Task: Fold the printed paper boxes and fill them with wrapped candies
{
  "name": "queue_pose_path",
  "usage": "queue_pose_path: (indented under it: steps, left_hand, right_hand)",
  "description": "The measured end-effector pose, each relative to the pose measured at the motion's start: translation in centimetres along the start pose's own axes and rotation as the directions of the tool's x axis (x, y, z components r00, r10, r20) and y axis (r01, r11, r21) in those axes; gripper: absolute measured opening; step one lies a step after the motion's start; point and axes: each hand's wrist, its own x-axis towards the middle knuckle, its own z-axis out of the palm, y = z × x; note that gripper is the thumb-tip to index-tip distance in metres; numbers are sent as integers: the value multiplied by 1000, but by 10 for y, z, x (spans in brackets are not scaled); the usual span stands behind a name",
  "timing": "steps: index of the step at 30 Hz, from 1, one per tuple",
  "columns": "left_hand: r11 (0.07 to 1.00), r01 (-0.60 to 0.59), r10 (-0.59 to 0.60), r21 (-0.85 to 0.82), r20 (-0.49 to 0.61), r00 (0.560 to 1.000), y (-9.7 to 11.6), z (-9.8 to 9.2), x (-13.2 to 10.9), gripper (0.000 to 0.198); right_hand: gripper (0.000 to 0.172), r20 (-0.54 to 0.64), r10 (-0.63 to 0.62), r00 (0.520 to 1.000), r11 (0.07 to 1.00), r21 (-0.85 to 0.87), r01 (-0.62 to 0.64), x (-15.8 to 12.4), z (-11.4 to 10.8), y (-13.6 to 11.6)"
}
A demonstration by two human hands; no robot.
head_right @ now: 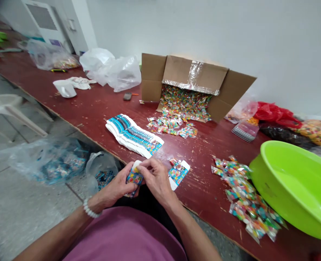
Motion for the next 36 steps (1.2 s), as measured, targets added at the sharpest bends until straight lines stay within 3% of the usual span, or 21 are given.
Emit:
queue_pose_path:
  steps: [3,5,7,10,12,15,18,22,24,26,28,30,33,36]
  left_hand:
    - [984,20,-28,-176,-46,999,0,-2,4,35]
    - [950,75,-96,-304,-54,994,0,-3,6,41]
    - [926,104,-135,-363,-64,989,0,-3,7,50]
    - [938,39,-74,-345,-90,993,-2,-1,5,46]
    - [950,-26,-13,-311,-125,992,-5,2,4,41]
    - [930,-35,-11,-366,-122,992,-8,2,4,35]
    - [860,114,-126,-497,9,992,-10,-2,6,40]
    - [775,265,-222,-573,144,964,-9,-6,9,49]
    - [790,241,-219,-564,107,970,-8,-5,10,47]
    - [828,191,-209,-528,27,978,-8,-2,10,48]
    - [869,164,-209,-467,-46,977,-9,1,9,53]
    - [901,177,-228,-396,-86,970,-10,2,9,61]
    - [923,197,-242,-331,-101,965,-12,1,8,66]
    - [911,168,-223,-377,-107,969,-13,-3,8,52]
  right_hand:
    - [26,32,-60,998,998,7,60,-4,0,-1]
    - [25,20,64,998,985,158,-66,-5,0,-2]
    - [31,85,207,975,925,308,-223,-5,-1,-3]
    - [41,234,252,939,893,317,-319,-4,-1,-1]
    - [33,241,186,953,937,247,-246,-5,1,3]
    - [21,131,22,991,991,127,-39,-7,3,10]
    - [17,86,-120,989,993,26,118,-7,2,13]
    - [15,198,-249,948,966,-16,257,-8,-3,9]
    - [12,207,-197,958,980,7,200,-8,-3,7]
    - [11,204,-37,978,995,96,17,-7,-1,6]
    - [18,235,114,965,961,222,-167,-5,1,6]
    - [22,271,181,945,921,292,-260,-3,2,6]
    - [23,271,193,943,925,272,-267,-2,1,5]
    - [17,255,110,961,959,227,-170,-6,0,6]
